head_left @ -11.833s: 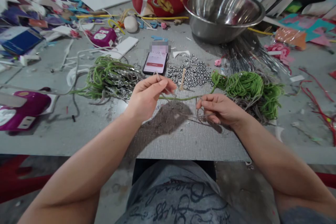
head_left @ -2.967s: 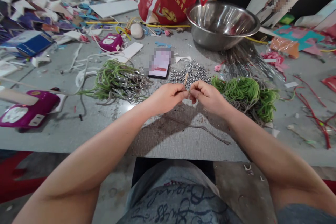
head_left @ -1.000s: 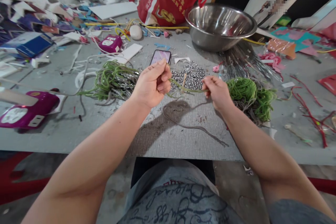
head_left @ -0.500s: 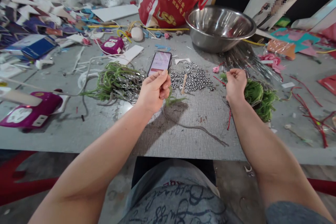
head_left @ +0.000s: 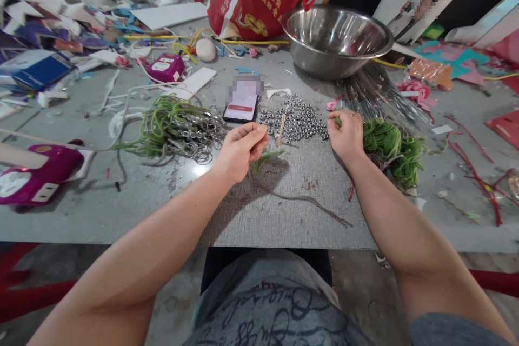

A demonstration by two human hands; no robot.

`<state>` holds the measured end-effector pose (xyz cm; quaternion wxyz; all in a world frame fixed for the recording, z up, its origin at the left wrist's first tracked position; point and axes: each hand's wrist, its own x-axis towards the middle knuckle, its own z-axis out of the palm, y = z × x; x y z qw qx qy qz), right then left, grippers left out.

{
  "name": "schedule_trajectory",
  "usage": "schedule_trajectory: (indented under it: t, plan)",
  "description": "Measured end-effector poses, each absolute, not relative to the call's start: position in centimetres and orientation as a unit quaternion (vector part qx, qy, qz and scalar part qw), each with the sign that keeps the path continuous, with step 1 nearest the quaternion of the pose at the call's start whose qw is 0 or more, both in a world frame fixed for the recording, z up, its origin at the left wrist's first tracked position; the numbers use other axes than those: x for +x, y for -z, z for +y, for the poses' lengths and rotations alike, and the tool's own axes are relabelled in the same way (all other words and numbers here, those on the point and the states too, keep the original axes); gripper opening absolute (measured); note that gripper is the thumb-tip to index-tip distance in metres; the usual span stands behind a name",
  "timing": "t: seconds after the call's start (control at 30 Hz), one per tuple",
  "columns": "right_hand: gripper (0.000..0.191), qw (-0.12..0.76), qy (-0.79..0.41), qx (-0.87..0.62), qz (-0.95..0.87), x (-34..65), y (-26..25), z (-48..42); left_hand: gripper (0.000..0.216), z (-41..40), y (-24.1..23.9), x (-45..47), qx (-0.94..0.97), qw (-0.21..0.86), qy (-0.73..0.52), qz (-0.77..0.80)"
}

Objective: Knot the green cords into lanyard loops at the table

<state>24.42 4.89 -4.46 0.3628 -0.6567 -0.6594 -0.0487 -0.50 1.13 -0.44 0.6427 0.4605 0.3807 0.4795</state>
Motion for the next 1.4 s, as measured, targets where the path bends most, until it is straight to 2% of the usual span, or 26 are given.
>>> schedule_trajectory:
  t: [0.23, 0.47, 0.67, 0.97, 1.27, 1.4]
  plan:
    - [0.011, 0.294, 0.005, -0.618, -0.729, 23.6, 4.8, 4.5, 0.019, 1.0, 0.5, -0.5, 0.500, 0.625, -0.460, 0.385]
    - [0.013, 0.255, -0.004, -0.596, -0.761, 23.2, 4.3, 4.2, 0.020, 0.3, 0.5, -0.2, 0.665, 0.501, -0.387, 0.396]
    - [0.018, 0.229, -0.017, -0.631, -0.742, 23.1, 3.5, 4.9, 0.020, 0.0, 1.2, 0.1, 0.731, 0.456, -0.317, 0.397]
    - [0.033, 0.214, 0.026, -0.688, -0.693, 26.1, 2.9, 12.3, 0.020, -0.1, 1.8, 0.3, 0.758, 0.433, -0.278, 0.401]
    - [0.035, 0.089, 0.023, -0.777, -0.623, 29.6, 3.1, 20.2, 0.021, -0.3, 1.6, 0.1, 0.764, 0.434, -0.273, 0.392]
    - [0.031, 0.071, 0.018, -0.791, -0.607, 30.2, 4.1, 21.6, 0.021, -0.4, 1.6, 0.1, 0.761, 0.447, -0.274, 0.383]
